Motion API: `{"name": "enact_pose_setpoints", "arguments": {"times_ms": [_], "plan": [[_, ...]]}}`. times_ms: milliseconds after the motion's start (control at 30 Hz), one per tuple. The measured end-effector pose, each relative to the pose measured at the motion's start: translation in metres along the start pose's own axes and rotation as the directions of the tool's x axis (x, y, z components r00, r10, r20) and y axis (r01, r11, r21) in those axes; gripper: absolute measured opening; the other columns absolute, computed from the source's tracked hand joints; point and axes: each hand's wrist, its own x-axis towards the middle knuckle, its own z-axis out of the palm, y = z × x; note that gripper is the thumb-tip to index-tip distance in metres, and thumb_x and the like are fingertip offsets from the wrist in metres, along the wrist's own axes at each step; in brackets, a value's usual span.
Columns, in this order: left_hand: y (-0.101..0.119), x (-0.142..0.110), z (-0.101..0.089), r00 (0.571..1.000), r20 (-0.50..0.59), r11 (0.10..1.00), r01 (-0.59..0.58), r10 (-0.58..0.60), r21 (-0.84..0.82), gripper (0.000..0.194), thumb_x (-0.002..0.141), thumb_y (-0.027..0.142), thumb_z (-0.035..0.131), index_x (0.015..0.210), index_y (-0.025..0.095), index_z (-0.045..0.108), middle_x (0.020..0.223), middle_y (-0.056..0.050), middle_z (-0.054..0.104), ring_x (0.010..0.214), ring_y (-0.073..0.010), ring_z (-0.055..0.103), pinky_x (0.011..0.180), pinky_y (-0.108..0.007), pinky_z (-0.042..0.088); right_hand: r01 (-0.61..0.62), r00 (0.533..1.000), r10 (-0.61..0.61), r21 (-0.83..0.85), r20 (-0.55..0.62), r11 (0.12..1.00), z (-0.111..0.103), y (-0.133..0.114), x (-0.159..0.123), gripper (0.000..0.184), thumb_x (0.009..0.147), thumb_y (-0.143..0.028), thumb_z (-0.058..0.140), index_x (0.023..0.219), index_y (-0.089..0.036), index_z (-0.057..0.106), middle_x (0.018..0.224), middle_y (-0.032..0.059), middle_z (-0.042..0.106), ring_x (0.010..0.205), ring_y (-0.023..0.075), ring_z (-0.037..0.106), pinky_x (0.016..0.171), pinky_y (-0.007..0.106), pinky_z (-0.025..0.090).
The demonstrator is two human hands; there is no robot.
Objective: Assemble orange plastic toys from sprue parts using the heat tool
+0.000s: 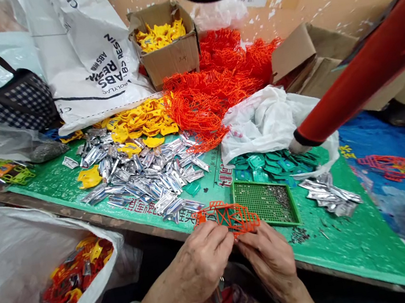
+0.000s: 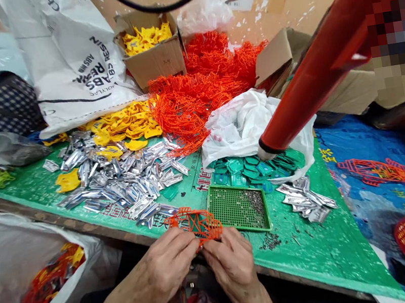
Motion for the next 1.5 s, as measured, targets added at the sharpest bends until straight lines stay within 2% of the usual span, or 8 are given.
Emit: {"name": "enact_pose_setpoints", "arguments": {"times_ms": [100, 233, 333, 600, 933, 1067, 1267, 1500], "plan": [[0.0, -0.001, 0.003, 1.0, -0.005, 1.0, 0.004, -0.004, 0.005, 0.021, 0.097, 0.008, 0.041, 0.107, 0.013, 0.059, 0.093, -0.008, 0.064, 0.085, -0.0216, 0.058, 0.078, -0.036, 0.054, -0.021, 1.0, 0.022, 0.006, -0.004, 1.0, 0.003, 0.0, -0.006, 0.018, 0.085, -0.005, 0.064, 0.095, -0.019, 0.067, 0.071, 0.0028, 0.062, 0.065, 0.0149, 0.058, 0.058, 0.026, 0.049], [-0.001, 0.0, 0.012, 0.999, -0.05, 1.0, 0.018, -0.019, -0.006, 0.024, 0.097, 0.009, 0.038, 0.106, 0.011, 0.059, 0.092, -0.009, 0.065, 0.084, -0.0227, 0.057, 0.075, -0.038, 0.055, -0.096, 0.994, 0.085, -0.199, -0.067, 0.975, 0.01, -0.001, -0.015, 0.025, 0.089, -0.012, 0.062, 0.109, -0.023, 0.072, 0.075, 0.0028, 0.055, 0.067, 0.0142, 0.056, 0.057, 0.024, 0.048], [-0.002, 0.002, 0.015, 0.996, -0.088, 0.999, 0.024, -0.027, -0.03, 0.025, 0.098, 0.01, 0.037, 0.105, 0.011, 0.061, 0.09, -0.009, 0.066, 0.083, -0.0229, 0.058, 0.074, -0.039, 0.056, -0.103, 0.995, 0.097, -0.278, -0.038, 0.955, 0.01, -0.001, -0.014, 0.021, 0.088, -0.017, 0.065, 0.105, -0.025, 0.076, 0.072, 0.0025, 0.054, 0.064, 0.0145, 0.053, 0.054, 0.025, 0.045], [-0.012, -0.004, 0.004, 0.926, -0.361, 0.993, 0.087, -0.109, -0.078, 0.038, 0.085, 0.001, 0.058, 0.121, 0.011, 0.058, 0.117, -0.013, 0.07, 0.119, -0.0306, 0.052, 0.099, -0.051, 0.048, -0.158, 0.987, 0.158, 0.028, -0.03, 0.987, -0.003, 0.002, -0.012, 0.032, 0.086, -0.009, 0.063, 0.112, -0.025, 0.071, 0.086, 0.0046, 0.076, 0.071, 0.0159, 0.07, 0.063, 0.025, 0.057], [-0.012, 0.0, 0.0, 0.955, -0.295, 0.983, -0.024, -0.031, -0.183, 0.022, 0.09, 0.005, 0.057, 0.109, 0.013, 0.065, 0.115, -0.01, 0.071, 0.135, -0.0307, 0.042, 0.107, -0.052, 0.045, -0.219, 0.962, 0.241, 0.171, -0.125, 0.961, -0.013, -0.002, -0.009, 0.025, 0.084, -0.013, 0.068, 0.102, -0.029, 0.076, 0.082, 0.0012, 0.078, 0.068, 0.0163, 0.074, 0.06, 0.024, 0.06], [-0.01, 0.009, -0.002, 0.952, -0.304, 0.97, -0.105, 0.035, -0.219, 0.019, 0.089, 0.003, 0.058, 0.106, 0.008, 0.065, 0.106, -0.012, 0.072, 0.124, -0.0265, 0.052, 0.106, -0.044, 0.049, -0.256, 0.954, 0.281, 0.209, -0.101, 0.944, -0.016, 0.003, -0.012, 0.022, 0.084, -0.015, 0.069, 0.099, -0.029, 0.076, 0.08, -0.0006, 0.078, 0.066, 0.0154, 0.073, 0.058, 0.023, 0.059], [-0.006, 0.015, -0.005, 0.94, -0.339, 0.965, -0.126, 0.042, -0.23, 0.015, 0.092, 0.003, 0.053, 0.098, 0.008, 0.065, 0.091, -0.012, 0.072, 0.09, -0.0211, 0.061, 0.084, -0.038, 0.057, -0.289, 0.945, 0.315, 0.219, -0.09, 0.932, -0.018, 0.006, -0.014, 0.018, 0.081, -0.015, 0.07, 0.093, -0.028, 0.077, 0.076, -0.0001, 0.077, 0.062, 0.0163, 0.071, 0.054, 0.024, 0.057], [-0.003, 0.011, -0.002, 0.965, -0.264, 0.971, -0.071, 0.008, -0.229, 0.016, 0.094, 0.005, 0.051, 0.095, 0.01, 0.066, 0.09, -0.01, 0.071, 0.091, -0.0208, 0.058, 0.085, -0.036, 0.054, -0.303, 0.934, 0.326, 0.161, -0.145, 0.939, -0.01, -0.004, -0.005, 0.01, 0.078, -0.019, 0.074, 0.086, -0.024, 0.075, 0.073, 0.0011, 0.075, 0.061, 0.0172, 0.07, 0.054, 0.026, 0.056]]}}
